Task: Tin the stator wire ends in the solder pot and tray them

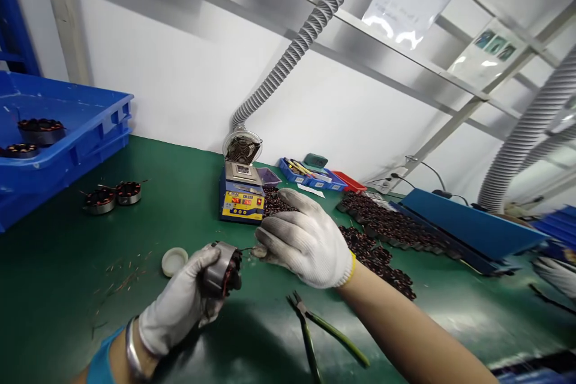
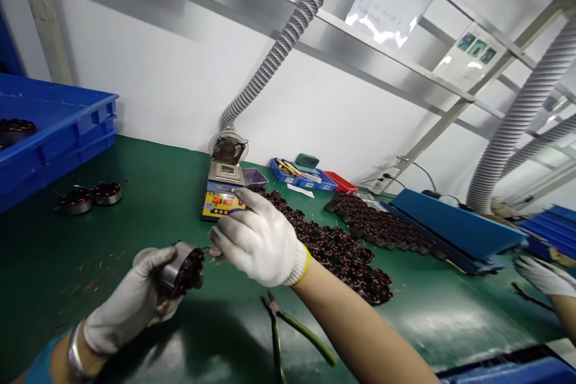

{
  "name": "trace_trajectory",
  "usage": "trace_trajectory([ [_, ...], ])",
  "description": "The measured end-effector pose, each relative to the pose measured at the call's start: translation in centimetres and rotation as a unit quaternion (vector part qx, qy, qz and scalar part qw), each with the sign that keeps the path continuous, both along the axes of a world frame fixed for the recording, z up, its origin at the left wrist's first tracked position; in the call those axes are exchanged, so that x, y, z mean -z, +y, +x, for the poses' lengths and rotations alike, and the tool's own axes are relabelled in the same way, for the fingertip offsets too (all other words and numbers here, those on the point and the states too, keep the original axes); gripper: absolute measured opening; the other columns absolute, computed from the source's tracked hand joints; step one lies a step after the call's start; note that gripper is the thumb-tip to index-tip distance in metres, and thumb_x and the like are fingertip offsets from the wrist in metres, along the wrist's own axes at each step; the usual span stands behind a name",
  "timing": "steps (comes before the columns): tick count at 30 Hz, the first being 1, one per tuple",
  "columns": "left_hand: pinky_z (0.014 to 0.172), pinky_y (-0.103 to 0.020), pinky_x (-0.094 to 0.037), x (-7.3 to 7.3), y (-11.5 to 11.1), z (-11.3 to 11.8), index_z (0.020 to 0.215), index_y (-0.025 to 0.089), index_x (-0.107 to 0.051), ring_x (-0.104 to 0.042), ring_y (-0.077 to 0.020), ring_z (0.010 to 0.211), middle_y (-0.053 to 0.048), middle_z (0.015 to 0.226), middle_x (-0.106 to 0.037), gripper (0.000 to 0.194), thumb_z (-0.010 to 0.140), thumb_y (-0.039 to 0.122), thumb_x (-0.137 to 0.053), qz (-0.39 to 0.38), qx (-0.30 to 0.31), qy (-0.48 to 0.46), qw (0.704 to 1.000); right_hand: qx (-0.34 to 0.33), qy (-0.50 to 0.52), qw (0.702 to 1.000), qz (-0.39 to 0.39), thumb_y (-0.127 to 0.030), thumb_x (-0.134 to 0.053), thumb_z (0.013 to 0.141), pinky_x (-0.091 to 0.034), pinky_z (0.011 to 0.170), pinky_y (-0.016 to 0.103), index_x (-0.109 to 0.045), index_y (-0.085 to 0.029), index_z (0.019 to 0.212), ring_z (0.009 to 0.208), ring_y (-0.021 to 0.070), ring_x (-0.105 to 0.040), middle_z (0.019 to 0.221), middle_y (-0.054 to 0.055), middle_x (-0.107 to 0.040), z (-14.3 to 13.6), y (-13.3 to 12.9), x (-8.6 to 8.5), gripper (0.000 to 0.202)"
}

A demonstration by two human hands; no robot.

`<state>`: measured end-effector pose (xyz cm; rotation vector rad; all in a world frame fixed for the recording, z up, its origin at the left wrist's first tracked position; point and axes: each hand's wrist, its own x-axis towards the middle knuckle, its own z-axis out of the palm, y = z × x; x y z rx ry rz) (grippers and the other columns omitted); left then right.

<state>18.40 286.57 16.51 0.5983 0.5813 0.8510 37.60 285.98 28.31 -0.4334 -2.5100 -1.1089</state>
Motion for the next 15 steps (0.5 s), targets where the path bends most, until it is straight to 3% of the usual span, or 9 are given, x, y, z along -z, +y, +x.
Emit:
trace_trajectory([
  [3,0.032,-0.021,-0.032,0.6,0.2,0.2,0.078,0.014,-0.061,-0.05,-0.0133,0.036,-0.005,0.058,-0.063,0.048,0.077,0.062,-0.058,-0.005,0.044,0.016,0.999,0.014,-0.015,1.0,0.01,-0.015,-0.058,0.089,-0.047,0.095,0.051,-0.06,-0.013,0.094,0.071,0.0154,-0.062,0.083,0.004,-0.071,0.0,-0.3,-0.3,0.006],
  [6,0.038,-0.021,-0.038,0.5,0.3,0.2,0.073,0.014,-0.06,-0.057,-0.016,0.044,-0.005,0.055,-0.061,0.045,0.079,0.059,-0.058,-0.047,0.031,0.02,0.998,0.008,-0.018,1.0,0.015,-0.013,-0.054,0.091,-0.047,0.098,0.05,-0.061,-0.013,0.092,0.07,0.0146,-0.062,0.081,0.003,-0.07,-0.2,-0.6,-0.2,0.008],
  [10,0.037,-0.022,-0.038,-1.3,0.2,-0.5,0.09,0.012,-0.066,-0.059,-0.017,0.046,-0.007,0.063,-0.065,0.033,0.087,0.037,-0.044,-0.136,-0.014,-0.006,0.991,0.009,-0.023,0.999,0.025,-0.014,-0.054,0.091,-0.045,0.101,0.049,-0.062,-0.014,0.092,0.072,0.0142,-0.062,0.081,0.002,-0.071,0.0,-0.5,0.1,0.009],
  [12,0.034,-0.022,-0.036,-2.3,0.2,-0.8,0.101,0.011,-0.066,-0.058,-0.0172,0.044,-0.007,0.065,-0.066,0.034,0.083,0.025,-0.041,-0.155,-0.028,-0.037,0.987,0.019,-0.028,0.999,0.025,-0.016,-0.056,0.091,-0.045,0.1,0.05,-0.062,-0.014,0.091,0.07,0.0141,-0.061,0.081,0.002,-0.07,0.2,-0.3,0.2,0.006],
  [15,0.037,-0.023,-0.039,-2.9,0.1,-0.8,0.096,0.011,-0.067,-0.059,-0.0173,0.045,-0.008,0.065,-0.066,0.03,0.082,0.031,-0.051,-0.156,-0.065,-0.03,0.985,0.018,-0.022,0.999,0.026,-0.016,-0.055,0.091,-0.046,0.098,0.05,-0.062,-0.014,0.091,0.07,0.0141,-0.06,0.079,0.002,-0.069,0.2,-0.5,0.0,0.007],
])
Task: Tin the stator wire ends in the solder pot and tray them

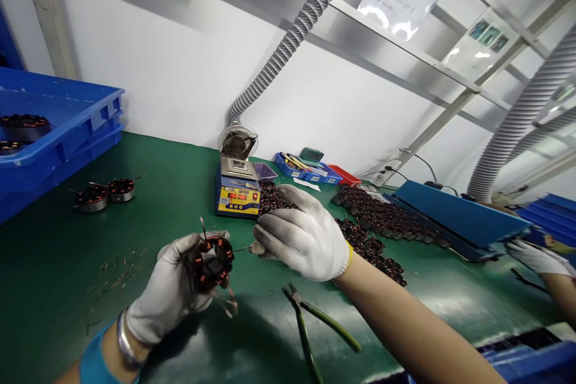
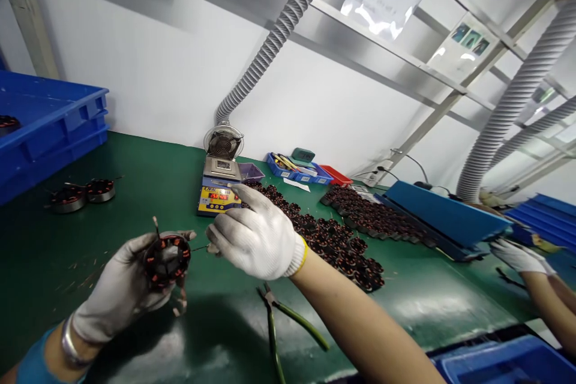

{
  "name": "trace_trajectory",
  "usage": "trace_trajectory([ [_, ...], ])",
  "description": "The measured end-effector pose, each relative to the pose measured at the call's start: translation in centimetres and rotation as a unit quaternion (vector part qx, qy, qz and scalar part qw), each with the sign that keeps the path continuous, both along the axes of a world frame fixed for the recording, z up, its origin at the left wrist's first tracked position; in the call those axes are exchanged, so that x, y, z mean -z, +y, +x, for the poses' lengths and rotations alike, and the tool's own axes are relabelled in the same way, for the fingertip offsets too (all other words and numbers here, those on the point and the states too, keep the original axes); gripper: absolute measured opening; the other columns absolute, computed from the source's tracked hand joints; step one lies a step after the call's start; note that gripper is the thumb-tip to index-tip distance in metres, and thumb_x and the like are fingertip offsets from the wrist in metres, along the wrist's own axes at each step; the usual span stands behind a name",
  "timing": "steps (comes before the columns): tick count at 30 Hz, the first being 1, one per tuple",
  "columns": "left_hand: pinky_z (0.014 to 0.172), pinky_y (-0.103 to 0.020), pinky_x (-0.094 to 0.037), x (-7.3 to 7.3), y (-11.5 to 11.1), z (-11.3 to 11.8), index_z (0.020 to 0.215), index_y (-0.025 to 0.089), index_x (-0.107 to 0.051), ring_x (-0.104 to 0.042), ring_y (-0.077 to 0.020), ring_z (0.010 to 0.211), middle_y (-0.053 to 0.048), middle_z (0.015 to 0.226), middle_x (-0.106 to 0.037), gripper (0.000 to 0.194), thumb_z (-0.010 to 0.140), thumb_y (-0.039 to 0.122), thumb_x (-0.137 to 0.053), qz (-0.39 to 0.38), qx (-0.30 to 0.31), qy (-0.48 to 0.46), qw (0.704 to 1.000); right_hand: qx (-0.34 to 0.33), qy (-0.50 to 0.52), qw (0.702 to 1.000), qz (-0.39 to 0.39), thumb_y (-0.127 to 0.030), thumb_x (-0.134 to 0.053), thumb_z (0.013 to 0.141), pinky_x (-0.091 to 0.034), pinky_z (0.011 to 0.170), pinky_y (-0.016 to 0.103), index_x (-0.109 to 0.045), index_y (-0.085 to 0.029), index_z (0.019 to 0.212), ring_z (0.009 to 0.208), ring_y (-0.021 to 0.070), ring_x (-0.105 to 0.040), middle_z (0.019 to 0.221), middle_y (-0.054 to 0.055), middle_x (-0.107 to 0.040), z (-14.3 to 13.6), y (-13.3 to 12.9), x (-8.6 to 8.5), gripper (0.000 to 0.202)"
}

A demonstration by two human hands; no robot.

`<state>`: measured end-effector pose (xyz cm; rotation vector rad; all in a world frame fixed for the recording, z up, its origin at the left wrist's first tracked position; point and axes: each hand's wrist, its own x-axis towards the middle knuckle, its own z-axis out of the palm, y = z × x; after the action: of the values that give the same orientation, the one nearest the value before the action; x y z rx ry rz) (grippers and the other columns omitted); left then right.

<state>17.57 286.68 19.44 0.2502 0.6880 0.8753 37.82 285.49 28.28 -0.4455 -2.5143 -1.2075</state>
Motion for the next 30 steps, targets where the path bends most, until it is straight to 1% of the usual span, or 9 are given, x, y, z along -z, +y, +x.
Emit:
trace_trajectory([
  [3,0.04,-0.026,-0.044,0.2,0.0,0.5,0.078,0.01,-0.065,-0.061,-0.0195,0.05,-0.011,0.067,-0.067,0.035,0.083,0.043,-0.057,0.017,-0.025,0.04,0.999,0.013,-0.006,1.0,-0.005,-0.016,-0.053,0.092,-0.045,0.1,0.049,-0.062,-0.016,0.088,0.067,0.0127,-0.057,0.077,0.0,-0.067,-0.6,-0.5,0.0,0.009],
  [7,0.041,-0.024,-0.045,0.9,0.5,0.7,0.075,0.009,-0.063,-0.059,-0.0176,0.049,-0.013,0.066,-0.066,0.038,0.089,0.039,-0.046,0.043,-0.017,0.014,0.999,0.03,-0.04,0.998,-0.029,-0.021,-0.057,0.091,-0.046,0.101,0.046,-0.061,-0.017,0.081,0.058,0.0109,-0.05,0.07,-0.002,-0.062,-1.4,-0.6,0.5,0.011],
  [11,0.029,-0.019,-0.025,1.6,1.3,-0.3,0.088,0.01,-0.062,-0.044,-0.0121,0.036,-0.016,0.075,-0.067,0.044,0.09,0.038,-0.029,0.119,0.024,-0.077,0.99,-0.001,-0.019,1.0,-0.022,-0.017,-0.058,0.09,-0.045,0.102,0.049,-0.062,-0.016,0.087,0.064,0.0118,-0.056,0.078,0.0,-0.066,-1.1,0.2,1.3,0.005],
  [13,0.03,-0.018,-0.022,1.9,1.4,-0.5,0.086,0.011,-0.061,-0.04,-0.0099,0.034,-0.017,0.076,-0.067,0.043,0.09,0.038,-0.028,0.146,0.037,-0.079,0.985,-0.01,-0.002,1.0,-0.019,-0.017,-0.058,0.09,-0.045,0.102,0.05,-0.062,-0.015,0.09,0.068,0.0129,-0.059,0.079,0.001,-0.067,-0.8,0.6,1.5,0.004],
  [18,0.029,-0.016,-0.017,2.2,1.3,0.3,0.071,0.015,-0.053,-0.027,-0.0045,0.026,-0.005,0.053,-0.058,0.056,0.086,0.066,-0.036,0.113,0.041,0.012,0.993,-0.002,-0.022,0.999,-0.023,-0.019,-0.061,0.089,-0.047,0.101,0.049,-0.062,-0.015,0.087,0.067,0.0125,-0.06,0.08,0.001,-0.067,-1.3,0.3,1.8,0.004],
  [24,0.028,-0.019,-0.016,1.8,2.0,-0.2,0.061,0.017,-0.049,-0.028,-0.0074,0.024,-0.004,0.046,-0.052,0.058,0.085,0.067,-0.032,0.095,0.024,0.024,0.995,-0.019,-0.024,0.999,-0.029,-0.021,-0.063,0.088,-0.044,0.104,0.048,-0.062,-0.015,0.094,0.073,0.0147,-0.064,0.084,0.003,-0.069,0.1,0.4,0.7,0.008],
  [26,0.029,-0.02,-0.021,1.5,2.4,-0.7,0.061,0.017,-0.051,-0.034,-0.0103,0.026,-0.006,0.046,-0.055,0.055,0.088,0.06,-0.031,0.087,-0.015,0.027,0.996,-0.024,0.015,0.998,-0.062,-0.026,-0.063,0.088,-0.042,0.104,0.053,-0.061,-0.014,0.1,0.079,0.018,-0.065,0.089,0.006,-0.069,1.1,0.6,0.5,0.017],
  [28,0.032,-0.021,-0.025,1.2,2.6,-1.0,0.062,0.016,-0.053,-0.038,-0.0118,0.029,-0.008,0.048,-0.056,0.052,0.09,0.055,-0.032,0.083,-0.04,0.022,0.996,-0.019,0.104,0.985,-0.138,-0.032,-0.067,0.085,-0.045,0.101,0.052,-0.06,-0.013,0.105,0.089,0.0215,-0.065,0.095,0.01,-0.068,1.4,0.6,1.0,0.028],
  [30,0.033,-0.021,-0.026,1.0,2.5,-1.0,0.06,0.016,-0.053,-0.038,-0.0117,0.03,-0.008,0.047,-0.056,0.051,0.09,0.054,-0.034,0.086,-0.05,0.013,0.995,0.058,0.241,0.936,-0.252,-0.034,-0.074,0.077,-0.053,0.09,0.044,-0.062,-0.014,0.106,0.094,0.0226,-0.064,0.101,0.01,-0.067,0.7,0.4,2.4,0.037],
])
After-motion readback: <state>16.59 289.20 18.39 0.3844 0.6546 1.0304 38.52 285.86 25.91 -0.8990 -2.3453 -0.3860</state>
